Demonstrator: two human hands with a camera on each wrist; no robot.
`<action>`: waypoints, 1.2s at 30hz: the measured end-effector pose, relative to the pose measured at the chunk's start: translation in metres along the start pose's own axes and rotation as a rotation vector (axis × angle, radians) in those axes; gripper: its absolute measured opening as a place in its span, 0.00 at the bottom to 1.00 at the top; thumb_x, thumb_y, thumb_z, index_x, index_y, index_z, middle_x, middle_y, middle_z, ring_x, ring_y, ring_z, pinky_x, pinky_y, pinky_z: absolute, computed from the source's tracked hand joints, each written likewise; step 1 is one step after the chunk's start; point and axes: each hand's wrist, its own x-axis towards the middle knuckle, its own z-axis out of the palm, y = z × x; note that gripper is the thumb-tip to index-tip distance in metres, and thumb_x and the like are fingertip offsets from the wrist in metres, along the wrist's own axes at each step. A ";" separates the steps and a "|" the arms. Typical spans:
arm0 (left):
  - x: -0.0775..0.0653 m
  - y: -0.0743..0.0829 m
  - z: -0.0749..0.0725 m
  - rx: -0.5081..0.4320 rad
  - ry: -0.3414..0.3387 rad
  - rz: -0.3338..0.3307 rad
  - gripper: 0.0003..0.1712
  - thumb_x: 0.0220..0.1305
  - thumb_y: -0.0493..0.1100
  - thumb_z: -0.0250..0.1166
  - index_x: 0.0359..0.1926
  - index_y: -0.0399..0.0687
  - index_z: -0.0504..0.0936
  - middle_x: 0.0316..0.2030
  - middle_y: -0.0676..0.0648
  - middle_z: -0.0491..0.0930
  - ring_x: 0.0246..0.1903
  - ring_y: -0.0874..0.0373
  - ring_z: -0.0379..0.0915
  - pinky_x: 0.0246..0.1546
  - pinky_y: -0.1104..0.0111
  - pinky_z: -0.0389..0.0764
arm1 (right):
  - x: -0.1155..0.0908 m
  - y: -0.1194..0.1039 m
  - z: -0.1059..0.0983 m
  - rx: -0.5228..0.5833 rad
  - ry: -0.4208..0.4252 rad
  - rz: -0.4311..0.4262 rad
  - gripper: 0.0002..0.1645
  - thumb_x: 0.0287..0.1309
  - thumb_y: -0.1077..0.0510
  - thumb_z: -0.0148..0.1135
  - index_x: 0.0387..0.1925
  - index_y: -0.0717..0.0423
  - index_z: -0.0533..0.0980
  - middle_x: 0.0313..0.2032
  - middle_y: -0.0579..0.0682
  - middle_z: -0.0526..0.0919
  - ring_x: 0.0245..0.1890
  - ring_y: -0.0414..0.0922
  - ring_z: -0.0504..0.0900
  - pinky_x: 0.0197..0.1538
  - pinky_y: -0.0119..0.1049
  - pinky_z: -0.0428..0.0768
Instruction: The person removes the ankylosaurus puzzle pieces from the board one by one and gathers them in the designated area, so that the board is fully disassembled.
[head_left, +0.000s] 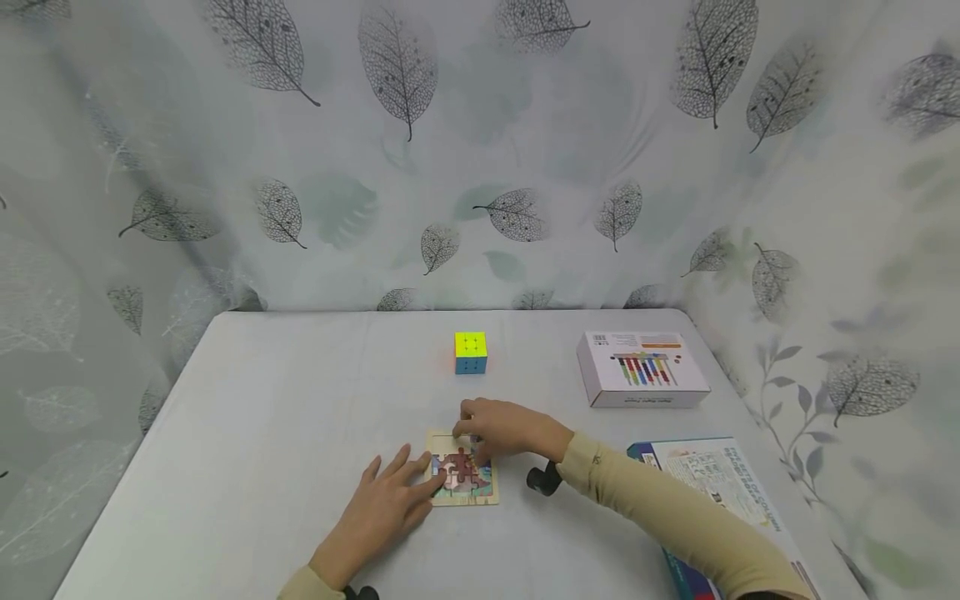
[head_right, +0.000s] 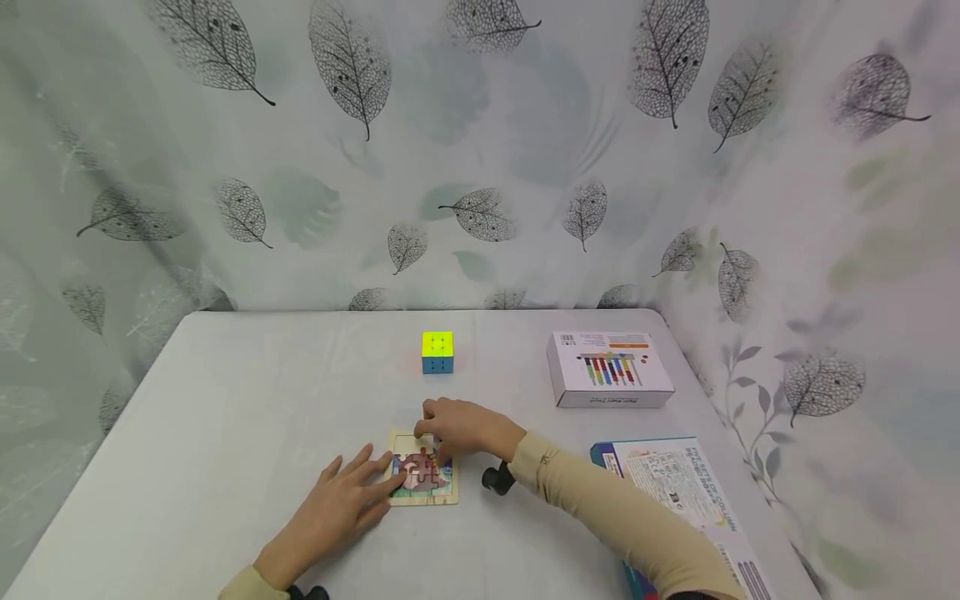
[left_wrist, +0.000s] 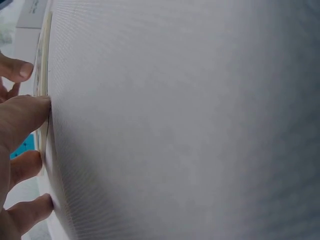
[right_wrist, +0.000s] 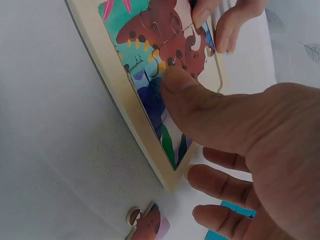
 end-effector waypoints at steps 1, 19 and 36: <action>0.000 0.000 0.000 0.002 0.002 0.002 0.22 0.65 0.54 0.67 0.60 0.68 0.82 0.65 0.48 0.79 0.68 0.39 0.71 0.59 0.33 0.73 | 0.000 0.000 0.000 -0.004 -0.006 -0.003 0.28 0.56 0.48 0.74 0.59 0.38 0.79 0.55 0.45 0.77 0.47 0.38 0.74 0.56 0.30 0.80; -0.004 0.001 -0.002 -0.006 0.019 0.017 0.21 0.64 0.53 0.67 0.59 0.67 0.83 0.64 0.48 0.80 0.66 0.39 0.72 0.58 0.33 0.73 | 0.006 0.004 0.002 -0.046 -0.021 0.011 0.28 0.47 0.42 0.79 0.52 0.37 0.82 0.54 0.42 0.76 0.45 0.36 0.72 0.50 0.28 0.78; -0.003 -0.001 -0.002 0.007 0.012 0.012 0.21 0.64 0.55 0.67 0.59 0.69 0.83 0.64 0.50 0.79 0.67 0.41 0.72 0.58 0.36 0.74 | 0.007 0.009 0.003 -0.209 0.022 -0.052 0.25 0.46 0.33 0.75 0.46 0.34 0.82 0.46 0.39 0.75 0.37 0.36 0.69 0.39 0.27 0.72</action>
